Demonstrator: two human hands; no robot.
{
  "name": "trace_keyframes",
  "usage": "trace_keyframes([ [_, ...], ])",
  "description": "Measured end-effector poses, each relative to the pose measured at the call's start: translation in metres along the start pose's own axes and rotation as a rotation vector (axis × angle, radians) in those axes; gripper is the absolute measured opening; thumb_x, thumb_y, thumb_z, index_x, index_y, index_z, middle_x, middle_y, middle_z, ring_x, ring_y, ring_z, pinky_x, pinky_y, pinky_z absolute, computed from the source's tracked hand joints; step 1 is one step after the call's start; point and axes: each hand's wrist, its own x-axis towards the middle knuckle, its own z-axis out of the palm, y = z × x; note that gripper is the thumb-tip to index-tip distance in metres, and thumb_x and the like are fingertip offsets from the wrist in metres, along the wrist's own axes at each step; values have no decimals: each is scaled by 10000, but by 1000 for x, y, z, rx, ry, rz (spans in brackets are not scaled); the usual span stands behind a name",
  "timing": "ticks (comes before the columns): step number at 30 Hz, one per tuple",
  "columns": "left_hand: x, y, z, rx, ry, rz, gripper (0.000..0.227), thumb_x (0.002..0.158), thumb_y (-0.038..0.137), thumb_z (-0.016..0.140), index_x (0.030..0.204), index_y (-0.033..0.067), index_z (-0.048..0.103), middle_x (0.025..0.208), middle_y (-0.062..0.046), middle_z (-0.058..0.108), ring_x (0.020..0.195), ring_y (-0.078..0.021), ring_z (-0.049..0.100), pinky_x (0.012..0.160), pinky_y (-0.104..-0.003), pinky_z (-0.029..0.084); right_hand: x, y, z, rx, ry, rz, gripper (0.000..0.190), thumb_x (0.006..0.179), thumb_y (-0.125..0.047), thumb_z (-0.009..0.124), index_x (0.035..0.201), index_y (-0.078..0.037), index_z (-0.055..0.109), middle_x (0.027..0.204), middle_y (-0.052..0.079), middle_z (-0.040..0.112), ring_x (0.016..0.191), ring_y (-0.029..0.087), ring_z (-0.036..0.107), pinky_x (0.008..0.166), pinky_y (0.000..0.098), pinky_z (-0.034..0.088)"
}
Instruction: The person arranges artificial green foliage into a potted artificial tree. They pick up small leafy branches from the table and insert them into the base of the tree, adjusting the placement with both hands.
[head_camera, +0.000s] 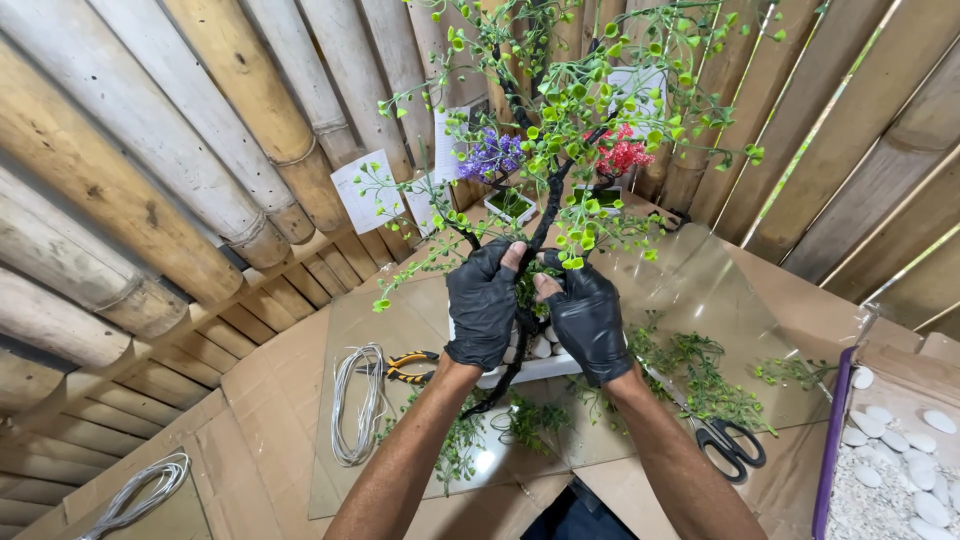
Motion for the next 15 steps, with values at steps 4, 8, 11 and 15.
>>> trace_keyframes([
  [4, 0, 8, 0, -2, 6, -2, 206, 954, 376, 787, 1048, 200, 840, 919, -79, 817, 966, -291, 763, 893, -417, 589, 2, 6, 0, -18, 1, 1, 259, 913, -186, 799, 1164, -122, 791, 820, 159, 790, 746, 196, 778, 727, 378, 624],
  [8, -1, 7, -2, -8, 8, 0, 239, 967, 379, 776, 1056, 165, 834, 920, -121, 811, 969, -335, 754, 883, -447, 585, 1, 7, -1, -11, -14, 14, 262, 923, -196, 796, 1175, -124, 787, 783, 146, 784, 734, 209, 773, 696, 390, 626],
  [11, -1, 8, -3, -1, 5, -6, 253, 968, 394, 770, 1064, 169, 833, 932, -120, 812, 981, -341, 751, 892, -451, 584, 1, 4, -1, 8, -16, 17, 262, 922, -192, 794, 1175, -122, 786, 783, 147, 784, 734, 195, 770, 698, 377, 625],
  [15, -3, 20, -4, 5, -9, -5, 246, 973, 398, 761, 1066, 184, 835, 941, -109, 816, 992, -326, 755, 896, -448, 586, 0, 10, 0, 13, -12, 7, 257, 927, -175, 793, 1175, -105, 787, 794, 174, 784, 738, 209, 771, 700, 381, 623],
])
